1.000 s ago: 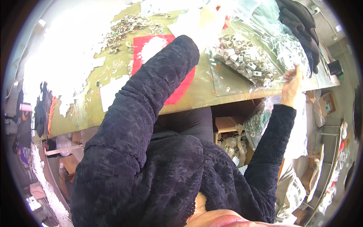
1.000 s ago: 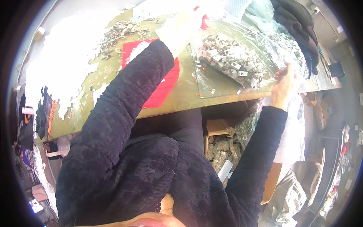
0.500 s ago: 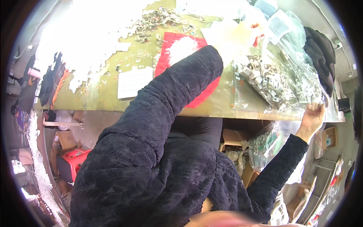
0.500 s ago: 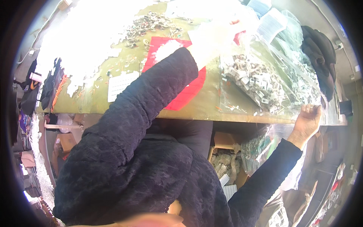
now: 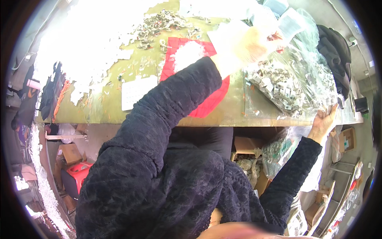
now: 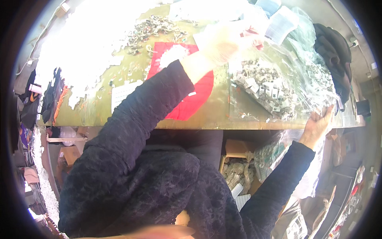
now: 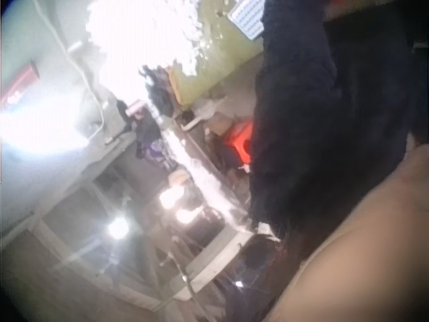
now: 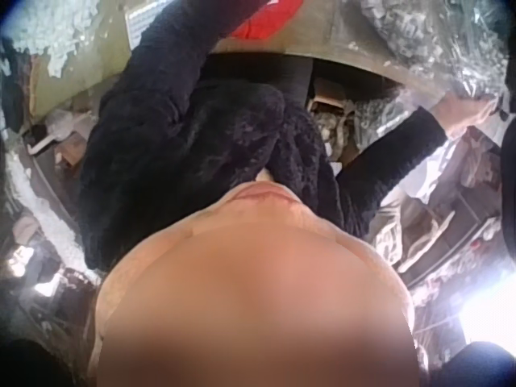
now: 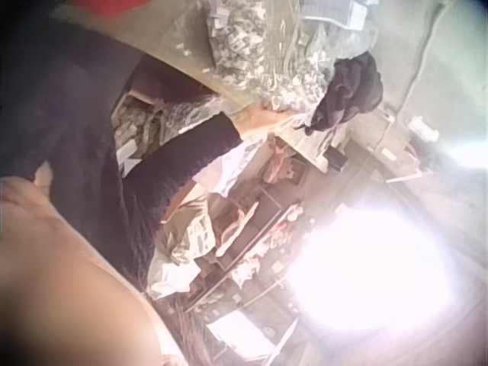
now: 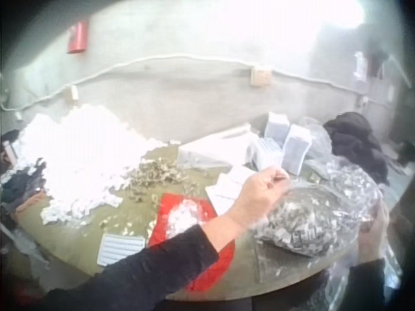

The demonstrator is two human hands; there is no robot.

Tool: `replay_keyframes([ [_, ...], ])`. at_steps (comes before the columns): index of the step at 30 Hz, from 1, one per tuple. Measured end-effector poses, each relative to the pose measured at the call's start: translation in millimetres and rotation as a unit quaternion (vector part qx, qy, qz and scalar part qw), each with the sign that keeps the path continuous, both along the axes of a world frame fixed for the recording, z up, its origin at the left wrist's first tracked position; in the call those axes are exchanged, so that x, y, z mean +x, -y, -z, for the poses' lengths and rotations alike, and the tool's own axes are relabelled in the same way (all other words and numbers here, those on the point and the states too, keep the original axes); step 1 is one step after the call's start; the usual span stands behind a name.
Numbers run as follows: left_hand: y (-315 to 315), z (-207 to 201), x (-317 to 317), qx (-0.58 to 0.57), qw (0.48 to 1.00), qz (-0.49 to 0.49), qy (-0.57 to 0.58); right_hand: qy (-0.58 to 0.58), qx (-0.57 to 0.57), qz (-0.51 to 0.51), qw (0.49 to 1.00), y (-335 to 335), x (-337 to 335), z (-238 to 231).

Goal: The person assembles small electronic components by inserting them into white plastic trays. They handle the components and trays by hand, occasionally moving items on the table and placing assembled units into a plastic bag.

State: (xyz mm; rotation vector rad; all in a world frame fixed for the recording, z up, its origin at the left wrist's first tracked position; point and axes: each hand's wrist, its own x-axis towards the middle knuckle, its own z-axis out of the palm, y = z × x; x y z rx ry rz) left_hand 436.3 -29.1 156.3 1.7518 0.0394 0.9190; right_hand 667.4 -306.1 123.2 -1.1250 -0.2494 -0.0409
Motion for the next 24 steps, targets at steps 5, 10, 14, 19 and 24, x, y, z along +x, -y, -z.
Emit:
replay_keyframes([
  [5,1,14,25,-0.135,0.988,-0.069,0.007,0.003,-0.007,-0.009,1.0,3,19,-3],
  [10,-48,50,115,0.126,0.959,-0.253,-0.015,-0.047,-0.095,-0.055,0.993,13,57,29],
  [14,-81,47,126,0.247,0.931,-0.154,-0.219,-0.118,-0.133,-0.054,0.983,2,85,50],
  [19,7,29,70,0.514,0.842,-0.149,0.068,-0.167,-0.047,-0.006,0.985,-18,75,50],
  [24,99,47,71,0.545,0.837,0.051,-0.002,-0.144,-0.089,-0.001,0.985,-9,58,47],
])
